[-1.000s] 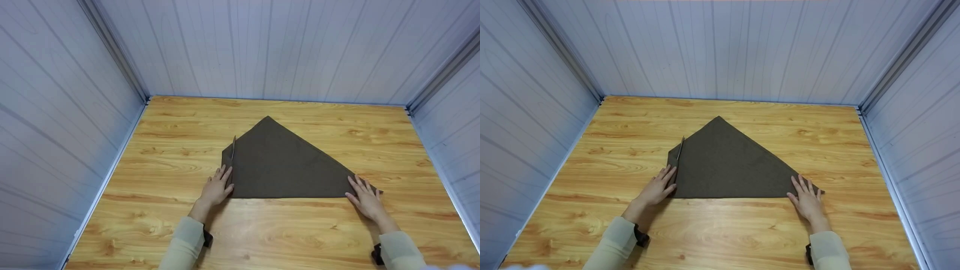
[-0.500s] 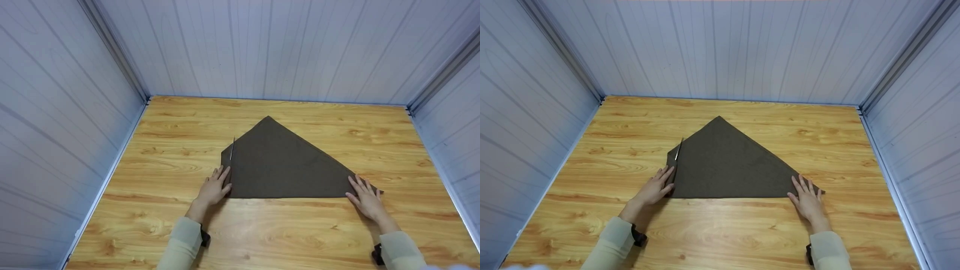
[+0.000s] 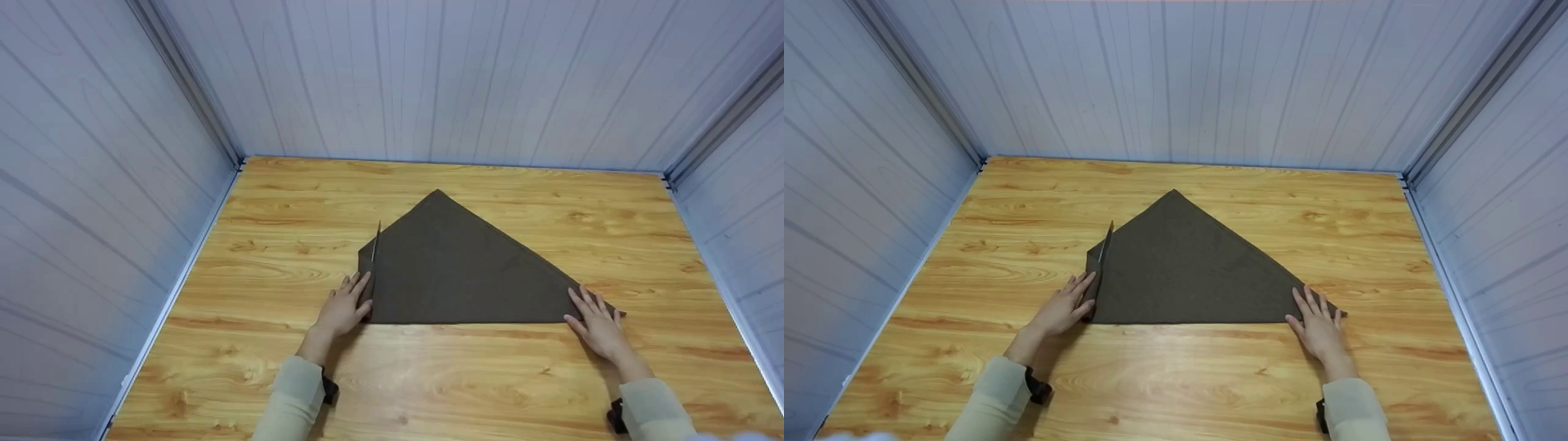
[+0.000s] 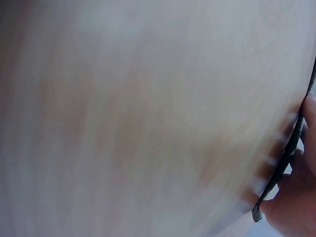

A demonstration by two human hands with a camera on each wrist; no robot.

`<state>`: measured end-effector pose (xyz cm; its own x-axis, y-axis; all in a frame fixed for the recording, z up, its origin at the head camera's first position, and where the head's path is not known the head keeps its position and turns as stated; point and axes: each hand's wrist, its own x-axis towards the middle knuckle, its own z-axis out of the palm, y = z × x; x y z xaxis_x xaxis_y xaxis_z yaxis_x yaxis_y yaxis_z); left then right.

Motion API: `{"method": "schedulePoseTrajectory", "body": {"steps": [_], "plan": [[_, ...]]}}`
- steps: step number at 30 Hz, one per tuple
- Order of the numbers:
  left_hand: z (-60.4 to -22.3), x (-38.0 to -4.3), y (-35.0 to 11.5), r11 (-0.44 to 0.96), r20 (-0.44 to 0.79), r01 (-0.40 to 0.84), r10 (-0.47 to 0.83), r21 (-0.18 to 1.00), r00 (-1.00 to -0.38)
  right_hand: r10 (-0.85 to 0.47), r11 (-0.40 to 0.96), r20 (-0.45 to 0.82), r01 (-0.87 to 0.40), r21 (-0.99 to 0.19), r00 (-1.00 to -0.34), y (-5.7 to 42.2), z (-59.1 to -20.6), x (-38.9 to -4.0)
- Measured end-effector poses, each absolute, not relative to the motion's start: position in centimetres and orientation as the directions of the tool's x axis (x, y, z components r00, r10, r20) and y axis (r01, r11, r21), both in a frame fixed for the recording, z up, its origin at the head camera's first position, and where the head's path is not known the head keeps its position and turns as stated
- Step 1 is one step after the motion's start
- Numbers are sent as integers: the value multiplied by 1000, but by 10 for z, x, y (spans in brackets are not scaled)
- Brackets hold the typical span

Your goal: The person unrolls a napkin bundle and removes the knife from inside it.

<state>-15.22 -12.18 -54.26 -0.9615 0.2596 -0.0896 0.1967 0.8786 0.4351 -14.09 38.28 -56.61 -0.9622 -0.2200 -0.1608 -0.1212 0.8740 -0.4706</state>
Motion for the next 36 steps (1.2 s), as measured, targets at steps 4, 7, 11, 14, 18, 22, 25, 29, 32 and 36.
{"method": "schedulePoseTrajectory", "body": {"steps": [4, 7, 11, 14, 18, 22, 25, 29, 32, 36], "plan": [[-543, -152, -125, 872, -87, 189, 254, 452, -963, -217, 877, -162, -120, -465, -963, 382, -566, -141], [-545, -152, -127, 873, -79, 189, 250, 450, -965, -219, 878, -164, -121, -463, -962, 382, -566, -141], [-547, -152, -130, 878, -64, 191, 243, 440, -968, -221, 878, -166, -122, -463, -961, 381, -565, -141], [-549, -151, -132, 883, -58, 189, 235, 430, -970, -219, 879, -165, -121, -462, -962, 381, -565, -141], [-549, -149, -135, 888, -47, 188, 229, 420, -972, -215, 882, -163, -119, -456, -963, 382, -565, -141], [-549, -148, -136, 894, -50, 176, 215, 413, -975, -217, 882, -166, -120, -456, -962, 382, -566, -141], [-549, -146, -138, 899, -62, 164, 206, 407, -977, -220, 880, -166, -122, -460, -961, 382, -567, -141], [-549, -145, -139, 903, -67, 156, 198, 401, -978, -220, 879, -161, -124, -460, -962, 383, -567, -141], [-549, -145, -139, 906, -63, 151, 191, 396, -980, -221, 879, -160, -125, -459, -962, 383, -567, -141], [-550, -145, -138, 911, -60, 147, 184, 384, -981, -219, 880, -166, -121, -458, -962, 383, -567, -141]]}}
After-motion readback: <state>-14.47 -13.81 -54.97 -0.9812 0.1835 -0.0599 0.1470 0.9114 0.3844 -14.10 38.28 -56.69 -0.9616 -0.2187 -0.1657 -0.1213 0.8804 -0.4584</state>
